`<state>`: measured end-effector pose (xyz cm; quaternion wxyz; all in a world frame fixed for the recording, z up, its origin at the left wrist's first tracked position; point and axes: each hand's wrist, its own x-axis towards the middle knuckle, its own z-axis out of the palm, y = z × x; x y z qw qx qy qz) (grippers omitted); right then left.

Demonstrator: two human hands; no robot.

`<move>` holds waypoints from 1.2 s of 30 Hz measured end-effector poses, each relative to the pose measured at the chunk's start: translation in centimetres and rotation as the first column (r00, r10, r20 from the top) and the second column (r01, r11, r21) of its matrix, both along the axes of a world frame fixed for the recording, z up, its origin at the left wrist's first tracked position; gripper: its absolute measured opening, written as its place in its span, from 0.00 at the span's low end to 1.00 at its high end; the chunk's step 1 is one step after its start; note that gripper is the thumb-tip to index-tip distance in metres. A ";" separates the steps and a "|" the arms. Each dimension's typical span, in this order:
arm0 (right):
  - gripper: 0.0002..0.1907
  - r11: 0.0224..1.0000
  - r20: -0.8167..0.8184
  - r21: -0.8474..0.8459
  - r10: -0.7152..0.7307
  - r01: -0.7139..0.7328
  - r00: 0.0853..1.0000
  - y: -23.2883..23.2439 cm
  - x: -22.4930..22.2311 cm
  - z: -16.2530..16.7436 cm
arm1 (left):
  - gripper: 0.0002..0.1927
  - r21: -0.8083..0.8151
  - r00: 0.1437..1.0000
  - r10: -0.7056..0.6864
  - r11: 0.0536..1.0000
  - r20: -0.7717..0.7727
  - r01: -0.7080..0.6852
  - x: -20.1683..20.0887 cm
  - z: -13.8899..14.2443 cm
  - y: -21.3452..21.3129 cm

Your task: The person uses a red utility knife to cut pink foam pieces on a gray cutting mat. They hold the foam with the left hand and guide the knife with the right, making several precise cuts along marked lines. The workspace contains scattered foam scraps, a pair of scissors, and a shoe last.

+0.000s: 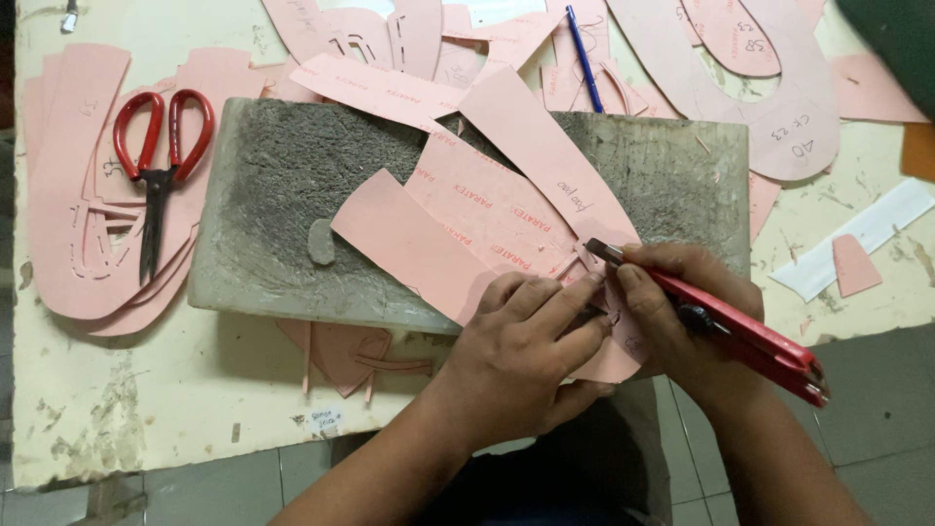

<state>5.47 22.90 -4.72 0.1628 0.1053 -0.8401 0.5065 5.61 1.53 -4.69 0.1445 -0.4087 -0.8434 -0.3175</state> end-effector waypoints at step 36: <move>0.13 0.827 0.052 -0.561 0.091 -0.046 0.995 1.7 0.0 -0.9 | 0.17 -0.087 0.879 0.411 0.911 0.242 -0.403 -2.7 2.0 3.5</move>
